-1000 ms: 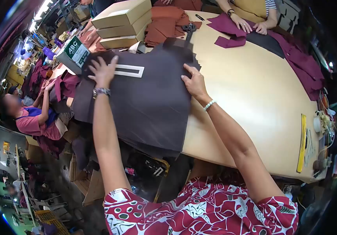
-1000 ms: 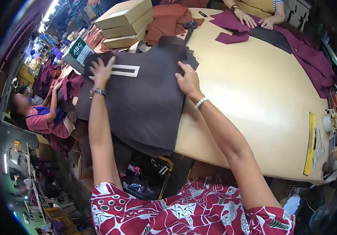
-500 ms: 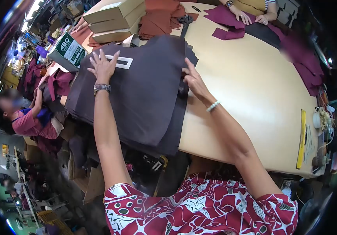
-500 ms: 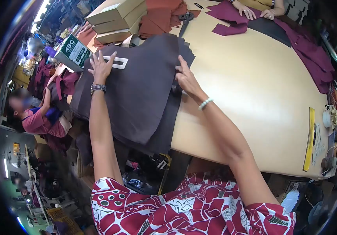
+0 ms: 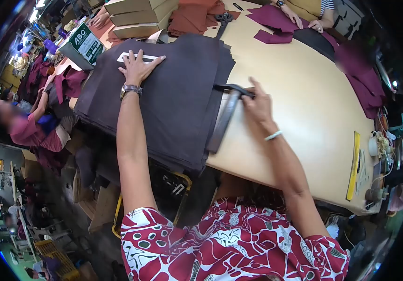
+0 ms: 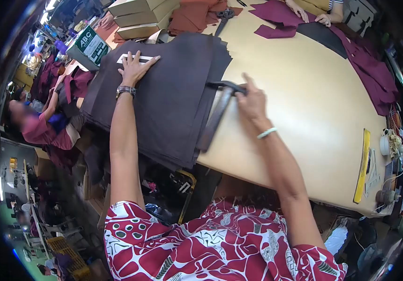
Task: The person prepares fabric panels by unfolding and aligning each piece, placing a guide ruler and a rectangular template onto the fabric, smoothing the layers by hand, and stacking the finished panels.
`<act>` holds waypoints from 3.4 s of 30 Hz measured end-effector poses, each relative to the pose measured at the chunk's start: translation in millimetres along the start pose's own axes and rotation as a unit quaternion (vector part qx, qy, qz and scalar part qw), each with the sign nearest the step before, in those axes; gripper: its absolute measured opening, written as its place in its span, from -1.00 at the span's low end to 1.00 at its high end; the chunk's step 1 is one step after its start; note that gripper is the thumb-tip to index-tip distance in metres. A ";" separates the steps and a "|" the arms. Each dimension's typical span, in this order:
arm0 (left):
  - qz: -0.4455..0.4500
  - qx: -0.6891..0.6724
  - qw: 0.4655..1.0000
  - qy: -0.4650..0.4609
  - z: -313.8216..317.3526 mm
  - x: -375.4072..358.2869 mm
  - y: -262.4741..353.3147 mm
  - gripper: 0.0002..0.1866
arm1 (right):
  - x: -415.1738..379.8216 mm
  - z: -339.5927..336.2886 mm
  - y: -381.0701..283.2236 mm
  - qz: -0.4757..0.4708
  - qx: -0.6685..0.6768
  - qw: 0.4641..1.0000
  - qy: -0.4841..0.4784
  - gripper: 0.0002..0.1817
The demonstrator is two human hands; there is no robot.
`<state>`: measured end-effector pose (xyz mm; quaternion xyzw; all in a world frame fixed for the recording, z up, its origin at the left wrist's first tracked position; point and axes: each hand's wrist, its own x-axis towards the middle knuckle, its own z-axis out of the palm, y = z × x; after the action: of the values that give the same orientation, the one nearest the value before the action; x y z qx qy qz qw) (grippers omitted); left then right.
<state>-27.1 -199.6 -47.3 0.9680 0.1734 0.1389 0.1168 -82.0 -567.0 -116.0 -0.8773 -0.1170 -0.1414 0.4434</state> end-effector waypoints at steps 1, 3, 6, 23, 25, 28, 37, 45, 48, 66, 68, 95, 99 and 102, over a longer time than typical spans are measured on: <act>0.001 0.001 1.000 -0.001 -0.1 -0.2 0.1 0.14 | 2.1 -13.7 11.4 0.015 0.038 0.999 0.023 -0.34; 0.005 0.003 1.000 -0.001 -0.7 1.2 -0.1 0.14 | 8.1 -38.9 14.2 0.133 0.174 0.975 0.037 -0.38; -0.003 0.014 1.000 0.001 1.8 2.0 -0.8 0.15 | 16.5 -51.0 -24.0 -0.005 0.101 0.991 0.094 -0.46; 0.067 -0.076 0.968 0.229 -16.6 -9.2 -52.2 -0.05 | -45.2 21.6 -76.6 -0.214 -0.111 0.968 -0.064 -0.27; 0.020 -0.132 0.950 0.284 -45.8 -63.1 -80.9 -0.13 | -78.9 -1.4 -80.7 -0.203 -0.144 0.960 -0.129 -0.28; -0.044 -0.142 0.889 0.432 -29.4 -148.9 -143.1 -0.40 | -121.1 -22.8 -86.7 -0.167 -0.179 0.950 -0.193 -0.37; -0.337 0.047 0.940 -0.015 187.0 -353.6 -243.7 -0.27 | -127.9 -33.5 -81.9 -0.149 -0.286 0.929 -0.181 -0.48; -0.279 0.141 0.947 -0.072 198.0 -353.4 -261.6 -0.56 | -126.0 -36.6 -90.8 -0.143 -0.284 0.932 -0.176 -0.50; -0.210 0.139 0.968 -0.009 191.4 -355.7 -273.3 -0.68 | -125.7 -34.3 -95.1 -0.144 -0.286 0.932 -0.172 -0.51; -0.305 -0.054 0.933 0.184 109.9 -315.4 -263.8 -0.79 | -125.2 -31.7 -88.7 -0.162 -0.282 0.933 -0.152 -0.55; -0.268 -0.118 0.916 0.274 70.4 -303.1 -231.2 -0.74 | -124.2 -29.9 -85.1 -0.162 -0.244 0.945 -0.147 -0.54; 0.397 0.137 0.907 -0.033 -12.5 -47.3 297.7 -0.60 | 72.0 -239.6 68.1 -0.004 -0.336 0.929 0.156 -0.57; 0.390 -0.123 0.882 0.235 -72.0 -58.3 303.3 -0.71 | 81.4 -320.3 29.2 -0.282 -0.267 0.818 0.425 -0.59; 0.409 -0.134 0.880 0.199 -92.0 -99.0 286.4 -0.53 | 35.3 -359.3 45.4 -0.245 -0.282 0.835 0.404 -0.54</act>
<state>-58.0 -481.1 94.5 0.8795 -0.2391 0.3864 0.1412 -85.9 -881.9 66.2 -0.7717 -0.0940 -0.6144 0.1348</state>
